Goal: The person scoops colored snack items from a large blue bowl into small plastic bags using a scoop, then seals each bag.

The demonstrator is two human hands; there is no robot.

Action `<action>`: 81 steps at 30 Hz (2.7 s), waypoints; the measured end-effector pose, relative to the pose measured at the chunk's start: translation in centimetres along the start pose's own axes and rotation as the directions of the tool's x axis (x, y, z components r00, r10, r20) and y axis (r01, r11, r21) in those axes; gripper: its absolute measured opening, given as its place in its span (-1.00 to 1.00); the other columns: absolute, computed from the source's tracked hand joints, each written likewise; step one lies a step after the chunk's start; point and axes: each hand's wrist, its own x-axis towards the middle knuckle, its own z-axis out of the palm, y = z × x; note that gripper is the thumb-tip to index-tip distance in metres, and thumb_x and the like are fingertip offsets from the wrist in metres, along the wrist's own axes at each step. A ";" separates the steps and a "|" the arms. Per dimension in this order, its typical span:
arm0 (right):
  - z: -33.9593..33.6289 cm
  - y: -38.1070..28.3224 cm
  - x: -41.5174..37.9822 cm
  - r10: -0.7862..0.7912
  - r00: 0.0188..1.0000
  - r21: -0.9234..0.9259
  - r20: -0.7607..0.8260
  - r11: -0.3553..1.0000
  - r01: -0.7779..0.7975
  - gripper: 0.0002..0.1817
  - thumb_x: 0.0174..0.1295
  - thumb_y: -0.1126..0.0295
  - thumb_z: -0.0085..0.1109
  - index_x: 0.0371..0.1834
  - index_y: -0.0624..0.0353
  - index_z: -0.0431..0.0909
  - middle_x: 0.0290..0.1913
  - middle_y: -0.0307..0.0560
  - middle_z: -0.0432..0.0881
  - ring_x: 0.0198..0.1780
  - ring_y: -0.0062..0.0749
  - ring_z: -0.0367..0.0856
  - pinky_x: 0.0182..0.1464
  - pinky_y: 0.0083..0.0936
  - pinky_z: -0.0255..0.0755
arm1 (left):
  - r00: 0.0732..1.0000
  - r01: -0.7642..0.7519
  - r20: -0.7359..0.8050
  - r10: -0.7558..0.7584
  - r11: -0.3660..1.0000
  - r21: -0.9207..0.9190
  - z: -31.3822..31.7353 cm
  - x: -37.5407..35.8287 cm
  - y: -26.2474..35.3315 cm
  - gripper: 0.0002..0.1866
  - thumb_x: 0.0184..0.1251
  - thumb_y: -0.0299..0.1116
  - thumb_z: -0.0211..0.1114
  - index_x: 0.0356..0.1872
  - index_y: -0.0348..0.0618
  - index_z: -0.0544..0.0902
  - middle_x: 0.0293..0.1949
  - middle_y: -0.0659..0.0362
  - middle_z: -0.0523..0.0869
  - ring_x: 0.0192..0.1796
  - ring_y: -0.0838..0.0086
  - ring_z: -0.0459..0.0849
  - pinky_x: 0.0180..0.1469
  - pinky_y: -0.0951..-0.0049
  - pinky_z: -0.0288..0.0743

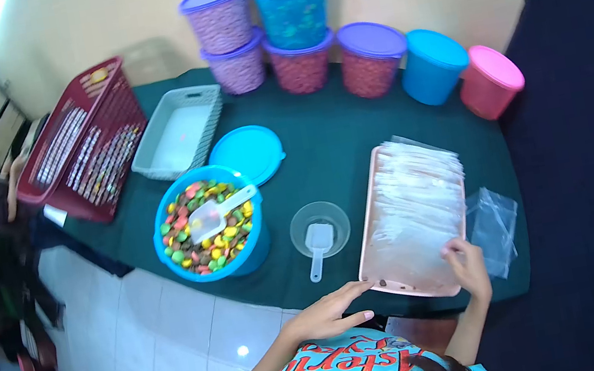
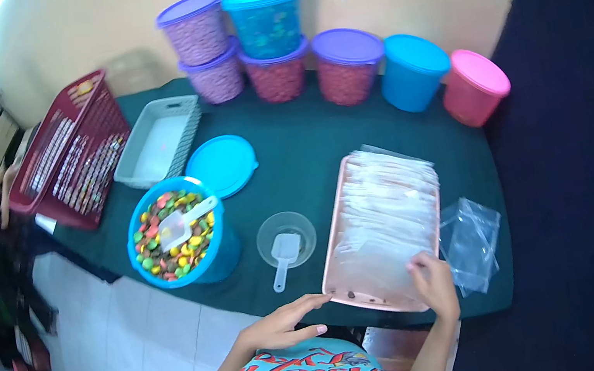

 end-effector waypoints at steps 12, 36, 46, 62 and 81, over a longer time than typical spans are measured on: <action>8.4 -12.4 1.3 -0.358 0.902 0.604 0.240 0.783 0.150 -0.83 0.24 0.44 -0.04 -0.50 0.24 0.36 -0.71 -0.40 0.25 -0.64 -0.83 0.16 -0.63 -0.76 -0.01 | 0.649 -0.420 -0.724 -0.233 0.684 -0.596 2.6 -8.4 0.5 -0.22 0.19 -0.08 0.14 0.33 -0.16 0.00 0.21 -0.03 0.25 0.18 0.25 0.37 0.14 0.23 0.33; 32.3 -26.4 -6.3 -0.424 0.272 0.467 0.864 0.472 -0.747 -0.74 0.17 0.42 0.12 -0.14 0.38 0.47 -0.23 -0.08 0.58 -0.17 -0.47 0.55 -0.03 -0.52 0.41 | 0.006 -0.877 -0.983 -0.181 0.472 -0.093 -9.7 -27.8 -6.7 -0.21 0.09 0.05 0.19 0.25 -0.11 0.08 0.03 0.00 0.43 0.15 0.18 0.38 0.29 -0.02 0.05; 32.1 -29.9 -4.0 -0.422 0.335 0.529 0.843 0.535 -0.658 -0.77 0.18 0.51 0.07 -0.15 0.45 0.49 -0.23 0.03 0.59 -0.20 -0.41 0.60 -0.09 -0.52 0.49 | -0.002 -0.836 -1.000 -0.021 0.549 -0.010 -13.7 -28.9 -8.3 -0.28 0.16 -0.08 0.14 0.30 -0.03 0.03 0.11 0.07 0.38 0.19 0.26 0.34 0.29 0.08 0.09; 34.0 -32.5 -0.2 -0.546 0.371 0.633 0.752 0.440 -0.637 -0.73 0.14 0.54 0.12 -0.09 0.35 0.41 -0.21 -0.07 0.56 -0.18 -0.50 0.54 -0.08 -0.51 0.45 | -0.059 -0.877 -0.998 0.018 0.477 0.061 -18.2 -27.3 -8.5 -0.36 0.25 -0.15 0.11 0.29 0.01 0.05 0.01 0.16 0.50 0.09 0.33 0.44 0.29 0.22 0.14; 30.8 -34.2 0.7 -0.161 0.942 0.878 0.295 0.435 -0.201 -0.91 0.15 0.54 0.10 -0.38 0.38 0.48 -0.47 -0.11 0.58 -0.46 -0.56 0.58 -0.37 -0.66 0.50 | -0.304 -0.354 -0.879 0.367 0.814 0.461 -28.6 -26.3 -7.5 -0.06 0.02 0.21 0.16 0.26 -0.28 0.05 0.23 -0.03 0.22 0.28 0.17 0.20 0.29 0.17 0.02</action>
